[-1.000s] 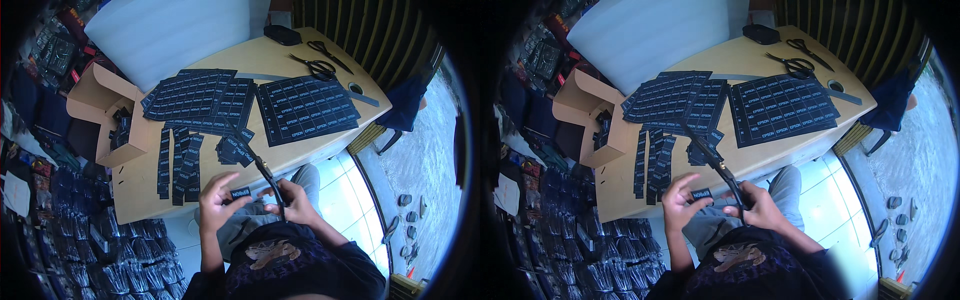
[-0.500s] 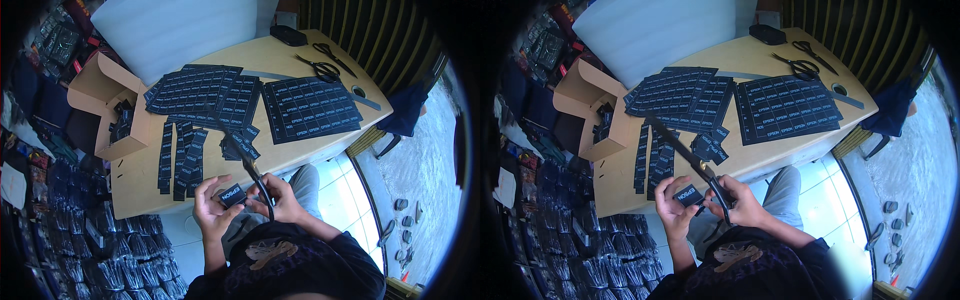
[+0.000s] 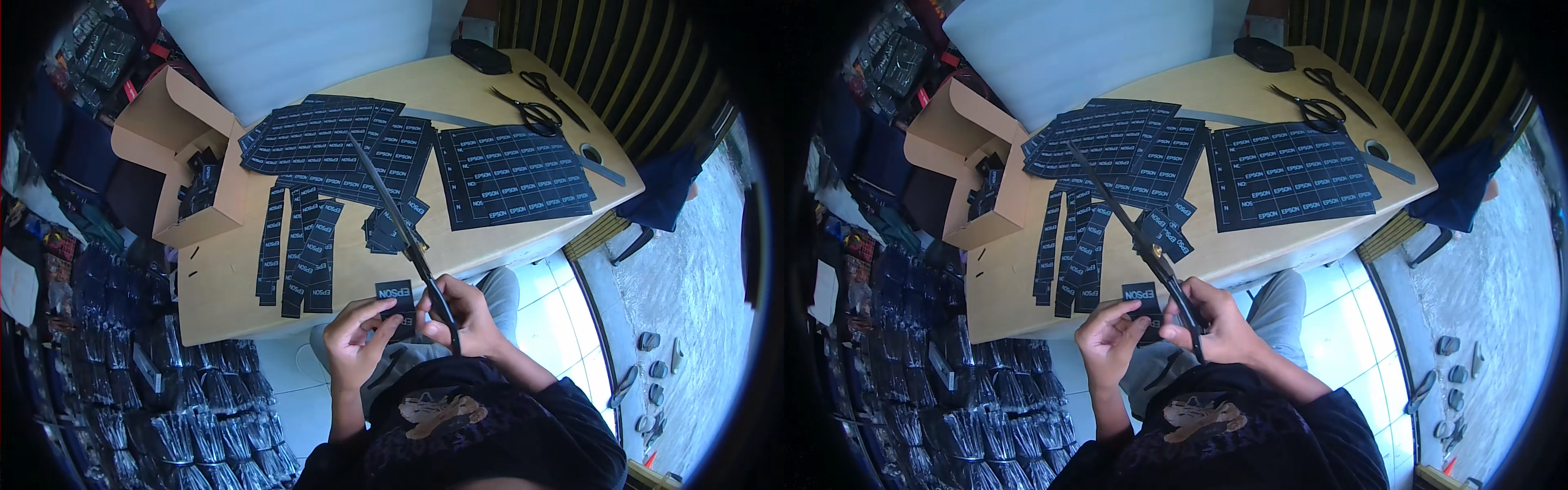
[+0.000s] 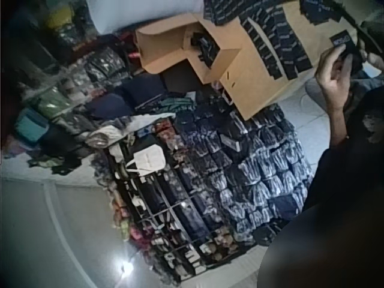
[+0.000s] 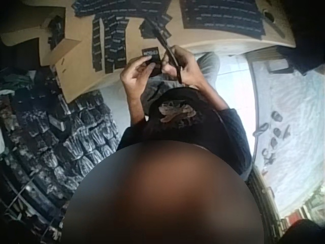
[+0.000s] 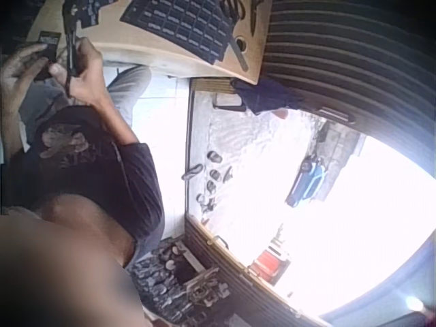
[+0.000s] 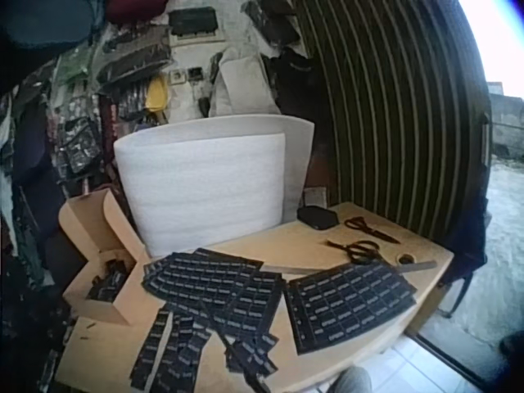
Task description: Cutting black EPSON brand labels from a sheet using scissors.
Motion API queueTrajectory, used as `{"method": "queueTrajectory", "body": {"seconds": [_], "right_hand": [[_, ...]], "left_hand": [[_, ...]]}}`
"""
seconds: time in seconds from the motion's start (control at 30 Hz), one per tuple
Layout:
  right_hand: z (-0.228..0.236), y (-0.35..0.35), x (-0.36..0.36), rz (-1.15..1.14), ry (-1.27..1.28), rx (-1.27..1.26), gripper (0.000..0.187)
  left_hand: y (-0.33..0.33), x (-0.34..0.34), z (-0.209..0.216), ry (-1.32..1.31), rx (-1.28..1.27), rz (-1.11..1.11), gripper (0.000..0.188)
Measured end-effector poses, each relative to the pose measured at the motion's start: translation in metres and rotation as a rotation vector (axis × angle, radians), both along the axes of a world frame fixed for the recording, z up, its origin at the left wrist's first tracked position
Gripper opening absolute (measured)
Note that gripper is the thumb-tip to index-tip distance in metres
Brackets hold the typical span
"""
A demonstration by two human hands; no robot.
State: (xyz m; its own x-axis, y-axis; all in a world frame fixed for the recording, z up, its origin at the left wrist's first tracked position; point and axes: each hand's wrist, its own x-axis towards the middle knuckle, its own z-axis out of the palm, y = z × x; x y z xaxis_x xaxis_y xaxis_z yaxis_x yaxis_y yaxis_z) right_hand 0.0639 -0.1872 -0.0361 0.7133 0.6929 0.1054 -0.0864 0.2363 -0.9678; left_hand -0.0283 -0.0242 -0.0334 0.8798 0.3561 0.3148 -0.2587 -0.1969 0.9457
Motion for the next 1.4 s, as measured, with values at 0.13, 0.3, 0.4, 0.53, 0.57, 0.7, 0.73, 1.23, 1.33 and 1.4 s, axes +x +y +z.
{"method": "queueTrajectory", "body": {"seconds": [0.13, 0.3, 0.4, 0.53, 0.57, 0.7, 0.73, 1.23, 1.33, 1.4], "right_hand": [[0.003, -0.015, 0.005, 0.085, 0.013, 0.038, 0.045], [0.003, -0.028, 0.012, 0.059, -0.078, -0.079, 0.064], [0.002, -0.045, 0.017, 0.109, -0.108, -0.204, 0.077], [0.003, -0.086, 0.035, 0.241, -0.258, -0.375, 0.083], [0.005, -0.098, 0.041, 0.330, -0.295, -0.393, 0.081], [0.024, -0.123, 0.052, 0.590, -0.307, -0.537, 0.079], [0.029, -0.126, 0.051, 0.583, -0.305, -0.544, 0.079], [0.033, -0.106, 0.065, 0.909, -0.324, -0.509, 0.058], [0.032, -0.105, 0.064, 0.915, -0.321, -0.494, 0.059], [0.030, -0.106, 0.062, 0.893, -0.352, -0.485, 0.058]], "left_hand": [[0.001, 0.008, -0.004, -0.005, -0.048, -0.160, 0.031], [-0.003, 0.014, -0.010, -0.005, -0.129, -0.232, 0.035], [-0.002, 0.016, -0.007, -0.015, -0.221, -0.172, 0.038], [0.020, 0.012, -0.005, 0.016, -0.069, -0.060, 0.048], [0.025, 0.011, 0.000, 0.024, -0.051, -0.070, 0.049], [0.032, 0.012, 0.016, 0.019, -0.064, -0.125, 0.051], [0.035, 0.013, 0.018, 0.042, -0.057, -0.176, 0.051], [0.037, 0.011, 0.020, 0.272, 0.010, -0.515, 0.057], [0.036, 0.012, 0.024, 0.303, 0.055, -0.525, 0.057], [0.036, 0.012, 0.025, 0.302, 0.046, -0.552, 0.057]]}}
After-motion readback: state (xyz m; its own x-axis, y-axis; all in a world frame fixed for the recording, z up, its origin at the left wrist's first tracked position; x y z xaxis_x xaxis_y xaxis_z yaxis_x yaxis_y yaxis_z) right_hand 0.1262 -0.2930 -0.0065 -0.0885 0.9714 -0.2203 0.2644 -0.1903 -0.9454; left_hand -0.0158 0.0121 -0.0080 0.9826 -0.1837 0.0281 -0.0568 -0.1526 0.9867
